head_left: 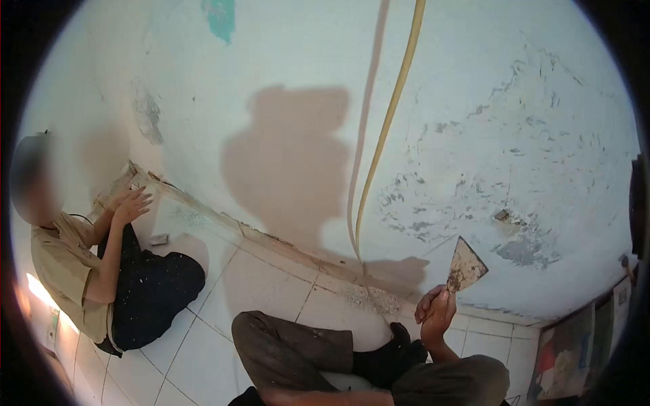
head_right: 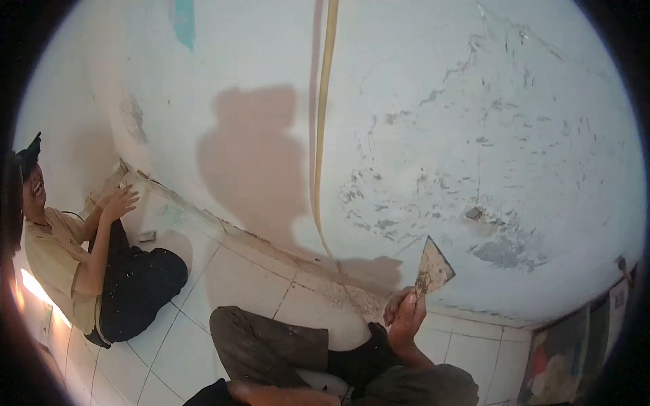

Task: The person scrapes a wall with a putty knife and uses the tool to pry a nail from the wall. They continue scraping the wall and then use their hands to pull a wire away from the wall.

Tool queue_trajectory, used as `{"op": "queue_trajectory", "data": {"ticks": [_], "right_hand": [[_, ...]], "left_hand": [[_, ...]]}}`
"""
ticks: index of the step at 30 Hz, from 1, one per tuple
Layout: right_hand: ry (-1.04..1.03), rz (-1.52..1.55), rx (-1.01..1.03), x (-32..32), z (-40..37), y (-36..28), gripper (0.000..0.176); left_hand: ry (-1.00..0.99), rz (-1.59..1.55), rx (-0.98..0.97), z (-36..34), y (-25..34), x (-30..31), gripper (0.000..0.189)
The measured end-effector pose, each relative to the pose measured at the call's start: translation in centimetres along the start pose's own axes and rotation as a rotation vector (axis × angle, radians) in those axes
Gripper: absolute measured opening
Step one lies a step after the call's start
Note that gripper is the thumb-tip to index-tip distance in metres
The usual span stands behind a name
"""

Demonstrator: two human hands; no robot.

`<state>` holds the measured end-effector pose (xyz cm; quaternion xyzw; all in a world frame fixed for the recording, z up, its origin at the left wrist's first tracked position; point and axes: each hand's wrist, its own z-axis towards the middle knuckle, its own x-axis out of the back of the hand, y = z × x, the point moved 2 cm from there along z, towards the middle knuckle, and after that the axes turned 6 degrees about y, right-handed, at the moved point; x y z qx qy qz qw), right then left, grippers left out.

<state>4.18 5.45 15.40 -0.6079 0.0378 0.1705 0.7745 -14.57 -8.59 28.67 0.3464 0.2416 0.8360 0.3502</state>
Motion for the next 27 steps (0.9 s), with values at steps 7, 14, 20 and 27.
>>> {"op": "queue_trajectory", "data": {"ticks": [7,14,20,27], "right_hand": [[-0.102,0.147,-0.035,-0.4,1.1,-1.0,0.033],[0.052,0.112,-0.012,0.3,1.7,-2.1,0.034],[0.109,0.087,0.044,1.2,1.3,-2.8,0.033],[0.125,-0.019,0.01,0.2,0.6,-3.0,0.04]], "left_hand": [[1.874,0.129,-0.027,4.3,6.2,-6.5,0.016],[1.634,0.339,-0.101,3.1,5.6,-6.9,0.009],[1.653,0.561,-0.094,2.4,5.7,-9.5,0.012],[1.445,0.739,-0.203,1.4,5.8,-7.7,0.015]]}}
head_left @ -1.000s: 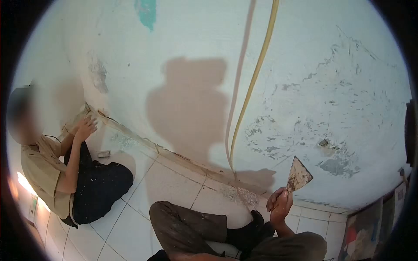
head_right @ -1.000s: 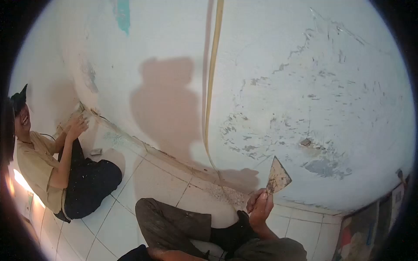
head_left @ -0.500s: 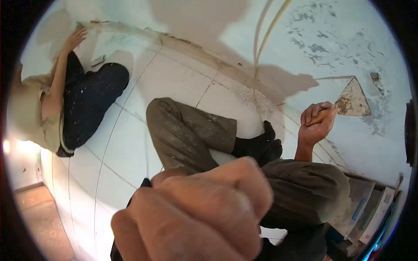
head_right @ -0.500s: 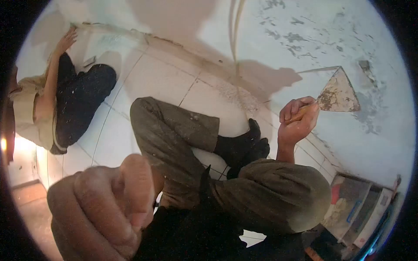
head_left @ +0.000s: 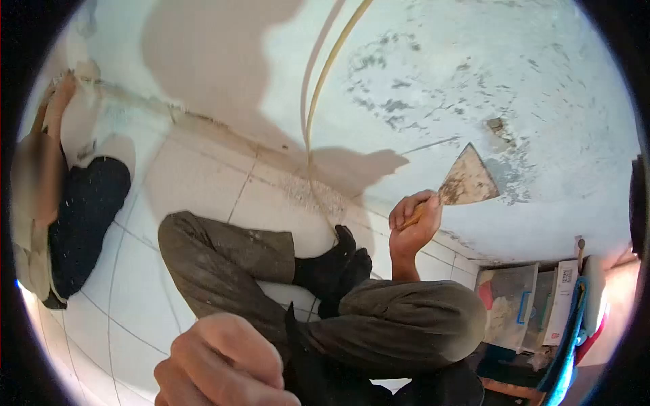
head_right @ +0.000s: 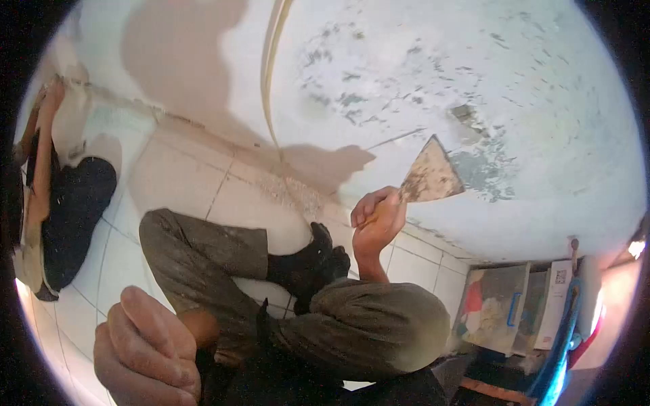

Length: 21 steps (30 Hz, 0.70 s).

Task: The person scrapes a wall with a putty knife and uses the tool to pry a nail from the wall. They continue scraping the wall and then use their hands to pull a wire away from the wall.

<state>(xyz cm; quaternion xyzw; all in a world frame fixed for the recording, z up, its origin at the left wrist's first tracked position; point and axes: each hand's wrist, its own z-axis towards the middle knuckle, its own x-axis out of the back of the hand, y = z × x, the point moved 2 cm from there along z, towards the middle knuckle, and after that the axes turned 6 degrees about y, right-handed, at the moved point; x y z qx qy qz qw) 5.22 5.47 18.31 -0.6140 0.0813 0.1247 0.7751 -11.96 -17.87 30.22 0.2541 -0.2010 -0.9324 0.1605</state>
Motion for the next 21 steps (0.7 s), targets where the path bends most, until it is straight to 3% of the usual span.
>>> {"op": "queue_trajectory", "data": {"ticks": [5,6,7,8,9,10,11,12,13,15,16,18,21], "right_hand": [[0.017,0.183,0.012,0.7,0.3,1.2,0.049],[-0.014,0.119,0.046,0.7,0.3,1.1,0.046],[-0.047,0.053,0.083,0.7,0.5,1.0,0.044],[-0.046,0.029,0.135,0.2,0.7,0.5,0.037],[-0.066,0.054,0.146,-0.6,1.1,0.3,0.037],[-0.084,-0.009,0.219,-2.0,1.0,-1.0,0.031],[-0.098,-0.072,0.294,-3.2,1.1,-2.3,0.025],[-0.158,0.051,0.241,-4.2,1.5,-3.3,0.02],[-0.163,0.072,0.246,-5.2,1.9,-4.7,0.02],[-0.419,0.192,0.138,-7.5,2.8,-7.3,0.025],[-0.459,0.217,0.101,-8.4,3.4,-8.2,0.027],[-0.471,0.232,0.04,-9.9,3.9,-9.6,0.026],[-0.483,0.307,-0.077,-11.2,4.8,-10.8,0.026]], "left_hand": [[-0.105,-0.109,-0.007,-0.2,-2.1,-0.2,0.013],[-0.137,-0.163,0.018,-0.2,-3.0,-0.4,0.016],[-0.166,-0.214,0.043,-0.2,-4.1,-0.8,0.034],[-0.009,-0.314,0.068,-0.7,-5.5,-2.0,0.024],[-0.187,-0.117,-0.075,-0.4,-6.8,-1.9,0.012],[-0.361,0.086,-0.209,0.4,-7.8,-2.0,0.019],[-0.306,0.298,-0.009,0.1,-8.9,-2.4,0.027],[-0.243,0.503,0.194,-0.3,-10.0,-3.0,0.035],[-0.249,0.516,0.178,-0.2,-11.3,-3.5,0.035],[-0.23,0.792,-0.082,1.5,-13.7,-4.3,0.039],[-0.242,0.804,-0.099,3.1,-14.9,-4.8,0.039],[-0.283,0.869,-0.394,6.0,-16.5,-6.0,0.052],[-0.258,0.878,-0.538,9.4,-18.9,-7.6,0.054]]}}
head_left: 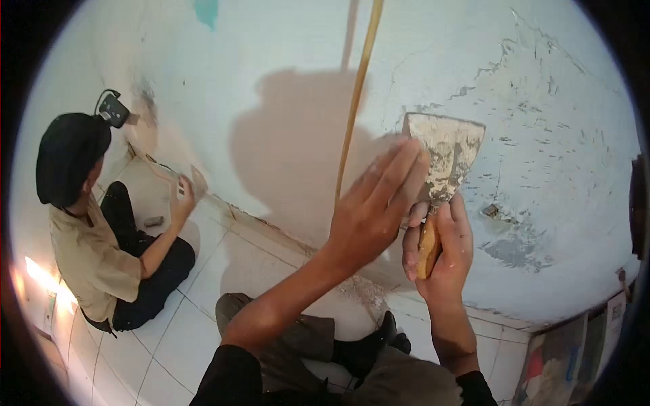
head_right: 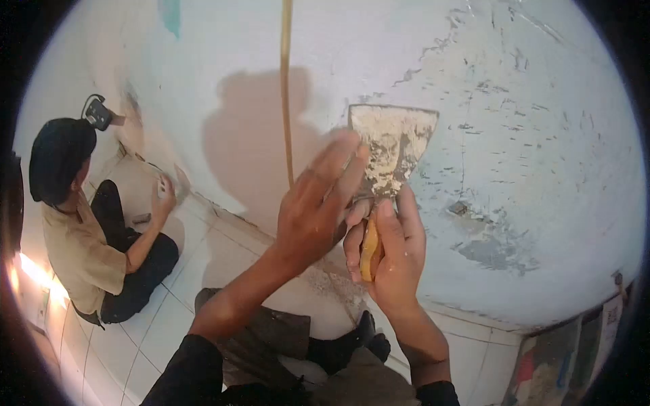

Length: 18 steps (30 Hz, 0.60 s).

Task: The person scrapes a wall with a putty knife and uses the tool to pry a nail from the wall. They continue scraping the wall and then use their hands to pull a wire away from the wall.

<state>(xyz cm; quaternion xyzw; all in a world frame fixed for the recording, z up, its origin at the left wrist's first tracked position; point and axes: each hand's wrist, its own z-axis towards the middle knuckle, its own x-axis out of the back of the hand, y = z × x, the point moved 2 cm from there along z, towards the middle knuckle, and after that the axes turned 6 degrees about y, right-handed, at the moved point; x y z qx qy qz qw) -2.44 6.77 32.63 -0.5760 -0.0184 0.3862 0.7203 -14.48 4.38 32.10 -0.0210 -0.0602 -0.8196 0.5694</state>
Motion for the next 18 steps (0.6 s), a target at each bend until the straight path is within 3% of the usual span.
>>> {"op": "queue_trajectory", "data": {"ticks": [3,6,9,14,18], "right_hand": [[-0.02,0.137,-0.065,-0.5,0.5,-1.1,0.039],[-0.018,0.166,-0.104,0.1,0.4,-0.7,0.042],[-0.034,0.12,-0.061,0.0,1.2,-0.7,0.045],[0.065,0.083,-0.065,0.5,0.3,-0.1,0.046],[-0.023,0.119,-0.042,0.1,1.1,-0.8,0.046]], "left_hand": [[0.109,0.085,-0.083,2.1,-1.9,-1.9,0.044],[0.173,0.248,-0.21,2.7,-1.3,-1.7,0.033],[0.198,0.149,-0.213,3.5,-0.4,-2.2,0.025],[0.142,0.145,-0.205,3.5,0.2,-1.9,0.026],[0.06,0.191,-0.244,4.9,0.4,-1.0,0.025]]}}
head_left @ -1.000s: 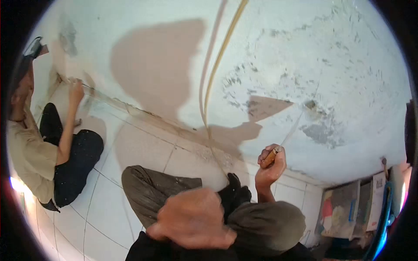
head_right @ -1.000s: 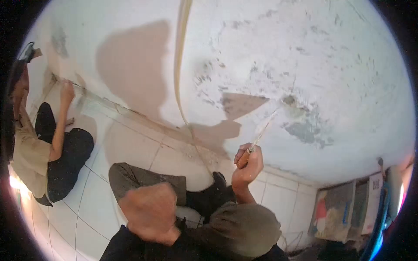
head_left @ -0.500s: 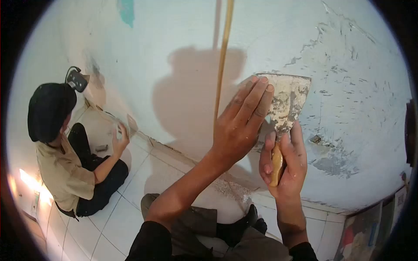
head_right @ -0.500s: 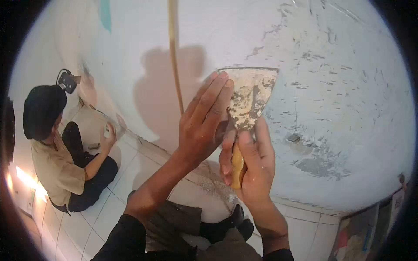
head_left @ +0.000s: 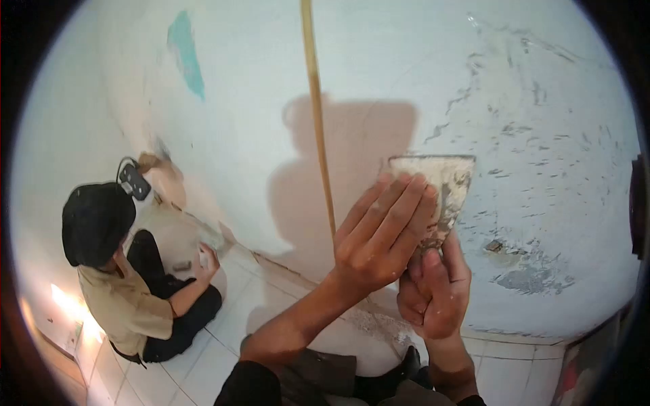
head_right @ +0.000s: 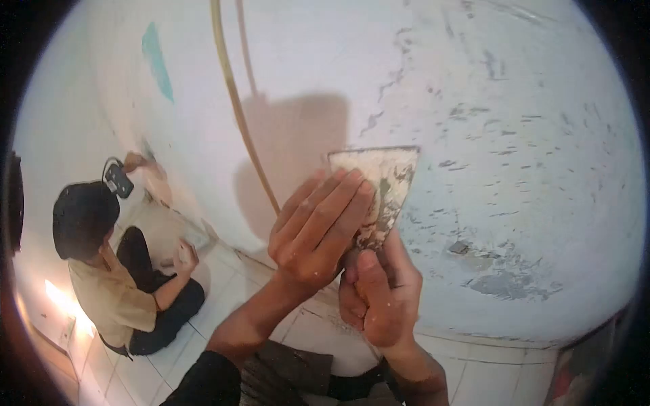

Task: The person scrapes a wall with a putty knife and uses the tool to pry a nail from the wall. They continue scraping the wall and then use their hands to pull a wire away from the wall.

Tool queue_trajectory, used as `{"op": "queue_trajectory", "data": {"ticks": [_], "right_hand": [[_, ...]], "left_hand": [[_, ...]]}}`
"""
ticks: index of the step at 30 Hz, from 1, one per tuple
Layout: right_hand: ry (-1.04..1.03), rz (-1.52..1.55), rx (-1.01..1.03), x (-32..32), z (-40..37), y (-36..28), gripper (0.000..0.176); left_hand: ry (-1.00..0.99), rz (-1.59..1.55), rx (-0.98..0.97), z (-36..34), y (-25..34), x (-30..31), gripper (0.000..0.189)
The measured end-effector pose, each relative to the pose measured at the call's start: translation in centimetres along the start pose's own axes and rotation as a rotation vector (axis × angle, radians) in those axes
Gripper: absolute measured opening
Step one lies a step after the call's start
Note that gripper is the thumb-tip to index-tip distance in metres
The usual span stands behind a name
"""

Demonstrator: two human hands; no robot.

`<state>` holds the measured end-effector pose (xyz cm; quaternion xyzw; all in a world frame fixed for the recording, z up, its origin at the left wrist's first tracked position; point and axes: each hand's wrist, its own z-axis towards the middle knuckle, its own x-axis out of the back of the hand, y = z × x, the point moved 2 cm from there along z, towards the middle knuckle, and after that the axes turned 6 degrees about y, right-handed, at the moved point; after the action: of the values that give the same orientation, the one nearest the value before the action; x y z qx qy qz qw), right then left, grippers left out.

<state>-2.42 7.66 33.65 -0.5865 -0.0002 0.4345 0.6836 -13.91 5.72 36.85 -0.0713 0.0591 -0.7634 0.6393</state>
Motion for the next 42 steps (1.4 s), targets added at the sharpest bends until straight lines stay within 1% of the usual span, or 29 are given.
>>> {"op": "queue_trajectory", "data": {"ticks": [1,3,4,6,8,11,12,14,15,17,18,20,21,23,26,28,30,32,33,35,36,38,39,40,41,42], "right_hand": [[0.038,0.01,-0.019,0.0,-0.1,0.2,0.044],[0.109,0.011,-0.052,0.2,-0.6,0.5,0.039],[0.111,0.015,-0.029,0.3,-0.4,0.5,0.039],[0.065,0.05,-0.069,0.6,-0.2,0.8,0.039],[0.059,0.06,-0.04,0.4,-0.3,1.1,0.037],[0.077,0.004,0.029,0.6,-0.6,1.6,0.027],[0.075,0.008,0.052,0.5,-0.3,1.2,0.027],[0.039,0.057,-0.033,0.0,0.0,0.8,0.024],[0.045,0.068,-0.027,0.1,-0.1,1.0,0.024],[0.092,-0.052,0.038,0.7,-0.5,1.7,0.021],[0.096,-0.049,0.043,0.9,-0.1,1.9,0.021],[0.057,-0.603,0.431,1.2,0.4,1.5,0.02],[0.064,-0.604,0.443,1.2,0.5,1.1,0.02],[0.037,-0.011,-0.021,0.8,0.4,0.7,0.024],[0.087,-0.07,0.03,1.9,-0.6,1.7,0.027],[0.091,-0.12,0.042,1.3,0.5,1.4,0.027],[0.112,-0.146,0.045,1.3,0.6,1.6,0.028],[0.116,-0.107,0.063,2.3,0.2,2.7,0.015],[0.114,-0.11,0.068,2.2,0.5,2.8,0.015],[0.077,-0.228,0.173,2.2,1.7,2.3,0.027],[0.081,-0.221,0.189,1.7,2.2,1.6,0.027],[0.027,0.013,0.0,-0.1,2.7,0.1,0.025],[0.019,0.012,0.001,0.0,2.2,0.4,0.025],[0.065,-0.056,0.083,0.8,1.3,1.0,0.024],[0.112,-0.124,0.167,1.2,1.1,1.2,0.023],[0.101,-0.136,0.18,1.0,1.3,1.0,0.023]], "left_hand": [[0.003,-0.008,-0.028,-0.2,0.2,0.0,0.025],[-0.08,0.005,-0.023,-1.0,0.5,-0.1,0.029],[-0.069,-0.004,-0.041,-1.1,0.5,-0.3,0.029],[-0.082,-0.017,0.006,-1.0,0.4,-0.3,0.03],[-0.125,-0.038,-0.007,-0.9,0.3,0.0,0.03],[-0.127,-0.02,-0.032,-1.6,0.3,-0.2,0.029],[-0.116,-0.025,-0.051,-1.0,0.2,-0.3,0.029],[-0.108,-0.034,0.002,-0.2,0.0,0.0,0.03],[-0.115,-0.039,-0.009,-0.5,0.0,-0.2,0.03],[-0.111,-0.035,-0.015,-1.8,0.2,-0.4,0.03],[-0.111,-0.039,-0.02,-1.6,0.1,-0.5,0.03],[-0.067,-0.026,-0.005,-1.3,-0.1,-0.7,0.029],[-0.038,-0.018,-0.005,-0.6,-0.1,-0.5,0.026],[-0.039,-0.023,-0.017,-1.2,0.3,-1.1,0.025],[-0.073,-0.025,-0.023,-2.0,0.4,-0.9,0.025],[-0.075,-0.029,-0.038,-1.9,0.5,-1.5,0.024],[-0.06,0.021,0.012,-1.3,0.6,-1.4,0.024],[-0.095,-0.002,0.013,-2.2,1.0,-1.4,0.024],[-0.117,-0.022,0.028,-2.7,1.2,-1.3,0.024],[-0.073,0.018,0.006,-1.1,0.3,-1.4,0.024],[-0.039,0.049,-0.026,-0.1,-0.1,-1.7,0.024],[-0.026,0.018,-0.027,0.9,-0.6,-1.9,0.024],[-0.026,-0.004,-0.015,1.2,-0.9,-1.6,0.025],[-0.011,0.003,-0.021,0.8,-0.5,-1.1,0.025],[-0.05,-0.031,-0.004,-0.5,0.3,-1.0,0.026],[-0.084,-0.07,0.017,-0.6,0.9,-1.1,0.028]]}}
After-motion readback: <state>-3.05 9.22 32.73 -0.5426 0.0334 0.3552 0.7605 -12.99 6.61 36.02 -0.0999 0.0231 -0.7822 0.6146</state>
